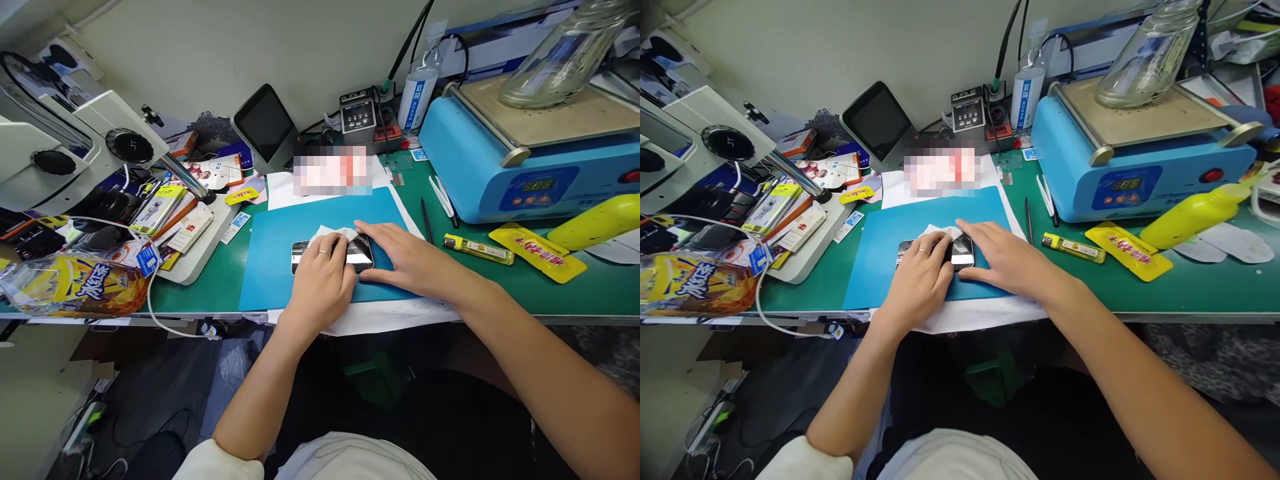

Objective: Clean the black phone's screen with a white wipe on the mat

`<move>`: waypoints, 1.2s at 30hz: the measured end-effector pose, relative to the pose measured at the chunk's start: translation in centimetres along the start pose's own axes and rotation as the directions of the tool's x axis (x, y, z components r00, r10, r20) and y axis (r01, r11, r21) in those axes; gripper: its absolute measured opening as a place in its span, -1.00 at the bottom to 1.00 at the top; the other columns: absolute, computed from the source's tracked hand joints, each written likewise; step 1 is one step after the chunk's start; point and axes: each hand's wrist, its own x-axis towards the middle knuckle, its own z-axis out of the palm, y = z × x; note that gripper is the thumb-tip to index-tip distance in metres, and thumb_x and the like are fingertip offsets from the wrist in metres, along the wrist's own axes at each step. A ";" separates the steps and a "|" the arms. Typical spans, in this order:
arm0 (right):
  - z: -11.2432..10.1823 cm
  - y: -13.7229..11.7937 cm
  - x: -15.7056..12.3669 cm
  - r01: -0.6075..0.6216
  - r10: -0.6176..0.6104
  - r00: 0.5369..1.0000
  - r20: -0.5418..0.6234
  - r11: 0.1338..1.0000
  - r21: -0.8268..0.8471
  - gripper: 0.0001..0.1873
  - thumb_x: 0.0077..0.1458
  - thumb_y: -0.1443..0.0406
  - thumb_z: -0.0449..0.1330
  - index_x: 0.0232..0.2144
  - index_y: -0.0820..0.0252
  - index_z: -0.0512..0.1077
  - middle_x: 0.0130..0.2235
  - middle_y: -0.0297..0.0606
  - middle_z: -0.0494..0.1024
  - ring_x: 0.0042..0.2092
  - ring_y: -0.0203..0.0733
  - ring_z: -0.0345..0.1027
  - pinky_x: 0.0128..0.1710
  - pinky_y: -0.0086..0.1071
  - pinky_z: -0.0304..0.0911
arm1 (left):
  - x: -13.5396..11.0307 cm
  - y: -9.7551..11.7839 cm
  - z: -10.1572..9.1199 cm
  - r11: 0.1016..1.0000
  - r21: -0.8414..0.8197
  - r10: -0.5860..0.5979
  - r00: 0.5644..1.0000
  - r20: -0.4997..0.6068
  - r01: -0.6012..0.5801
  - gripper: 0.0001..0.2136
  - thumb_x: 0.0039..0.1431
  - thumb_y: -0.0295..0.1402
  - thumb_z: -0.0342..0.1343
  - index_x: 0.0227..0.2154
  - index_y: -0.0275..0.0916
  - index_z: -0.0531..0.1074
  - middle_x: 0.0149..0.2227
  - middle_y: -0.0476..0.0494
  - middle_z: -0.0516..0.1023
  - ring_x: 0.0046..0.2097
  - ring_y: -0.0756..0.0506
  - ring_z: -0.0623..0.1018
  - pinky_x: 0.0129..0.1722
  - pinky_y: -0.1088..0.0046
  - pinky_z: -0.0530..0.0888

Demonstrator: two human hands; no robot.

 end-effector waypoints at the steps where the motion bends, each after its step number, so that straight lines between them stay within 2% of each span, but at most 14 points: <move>1: 0.0 0.0 0.0 0.007 -0.007 1.000 0.004 1.000 -0.001 -0.08 0.25 -0.14 0.18 0.46 0.14 0.06 0.35 0.08 0.38 0.34 0.26 0.27 0.25 0.16 0.31 | -0.3 -0.1 -0.2 1.000 0.007 -0.010 1.000 0.003 0.010 -0.68 0.45 -0.43 -0.13 0.16 -0.29 0.37 0.27 -0.30 0.40 0.33 -0.27 0.34 0.37 0.10 0.24; 7: 0.0 -0.1 0.0 0.020 -0.020 1.000 -0.004 1.000 -0.019 -0.08 0.24 -0.10 0.21 0.47 0.18 0.06 0.33 0.08 0.41 0.32 0.26 0.29 0.22 0.15 0.34 | -2.0 0.4 -0.3 0.999 0.010 0.031 0.999 0.012 -0.031 -0.63 0.44 -0.42 -0.13 0.23 -0.32 0.31 0.27 -0.34 0.39 0.30 -0.29 0.34 0.33 0.07 0.29; 10: 0.0 -0.2 0.0 0.017 -0.017 1.000 -0.006 1.000 -0.009 -0.11 0.26 -0.07 0.20 0.46 0.19 0.08 0.32 0.09 0.42 0.32 0.26 0.30 0.21 0.15 0.34 | -1.3 1.1 0.2 0.998 0.034 0.045 0.999 -0.016 -0.045 -0.61 0.44 -0.41 -0.12 0.24 -0.37 0.31 0.26 -0.36 0.39 0.26 -0.30 0.36 0.29 0.09 0.34; 14: 0.0 -0.2 -0.1 0.014 -0.014 1.000 -0.008 1.000 -0.002 -0.15 0.29 -0.03 0.16 0.46 0.22 0.07 0.33 0.11 0.40 0.33 0.24 0.28 0.22 0.13 0.34 | 0.5 1.5 0.4 0.997 0.046 0.056 0.998 0.012 -0.056 -0.60 0.43 -0.42 -0.15 0.23 -0.37 0.32 0.23 -0.35 0.41 0.21 -0.30 0.40 0.24 0.11 0.37; 16: 0.1 -0.3 -0.1 0.002 -0.002 1.000 -0.009 1.000 -0.006 -0.15 0.30 -0.05 0.15 0.45 0.23 0.07 0.34 0.12 0.38 0.34 0.24 0.27 0.23 0.13 0.34 | 0.6 1.6 0.2 0.998 0.042 0.055 0.998 0.019 -0.055 -0.61 0.43 -0.42 -0.16 0.23 -0.38 0.32 0.24 -0.36 0.40 0.21 -0.30 0.40 0.24 0.10 0.37; 20: 0.1 -0.3 -0.2 -0.010 0.010 1.000 -0.010 1.000 -0.005 -0.12 0.29 -0.10 0.14 0.46 0.21 0.04 0.36 0.11 0.35 0.36 0.22 0.24 0.25 0.15 0.32 | -1.3 2.0 -0.4 0.998 -0.004 0.062 0.996 0.060 -0.062 -0.64 0.45 -0.41 -0.18 0.17 -0.35 0.36 0.20 -0.35 0.43 0.22 -0.29 0.39 0.26 0.09 0.35; 24: 0.0 -0.4 -0.4 -0.031 0.031 1.000 0.002 0.999 0.012 -0.08 0.29 -0.14 0.12 0.48 0.19 0.00 0.37 0.11 0.33 0.37 0.23 0.23 0.22 0.16 0.35 | -2.9 2.2 -0.4 0.997 -0.037 0.071 0.995 0.064 -0.069 -0.60 0.43 -0.41 -0.14 0.25 -0.32 0.29 0.24 -0.33 0.40 0.26 -0.28 0.36 0.26 0.10 0.36; 27: 0.0 -0.3 -0.4 -0.044 0.044 0.999 -0.005 0.999 0.025 -0.07 0.27 -0.10 0.16 0.48 0.18 0.00 0.37 0.11 0.34 0.36 0.25 0.24 0.22 0.19 0.36 | -1.9 2.2 -0.1 0.998 -0.013 0.061 0.997 0.044 -0.060 -0.61 0.42 -0.42 -0.14 0.24 -0.33 0.31 0.23 -0.33 0.41 0.24 -0.29 0.37 0.26 0.09 0.35; 32: 0.3 0.0 -0.4 -0.041 0.040 0.999 0.002 0.999 0.018 -0.13 0.28 0.08 0.16 0.49 0.21 -0.03 0.36 0.10 0.34 0.37 0.23 0.23 0.24 0.18 0.34 | 1.4 2.3 0.2 0.998 0.052 0.040 0.998 0.057 -0.043 -0.60 0.44 -0.41 -0.18 0.22 -0.40 0.33 0.24 -0.38 0.42 0.23 -0.30 0.40 0.21 0.11 0.39; 36: 0.3 -0.1 -0.4 -0.030 0.030 0.999 -0.010 1.000 0.002 -0.13 0.29 0.07 0.15 0.49 0.22 -0.04 0.35 0.12 0.34 0.36 0.23 0.24 0.24 0.16 0.34 | 1.4 2.4 0.0 0.997 0.066 0.030 0.999 0.039 -0.033 -0.61 0.43 -0.40 -0.16 0.21 -0.40 0.33 0.23 -0.39 0.42 0.24 -0.30 0.40 0.22 0.13 0.39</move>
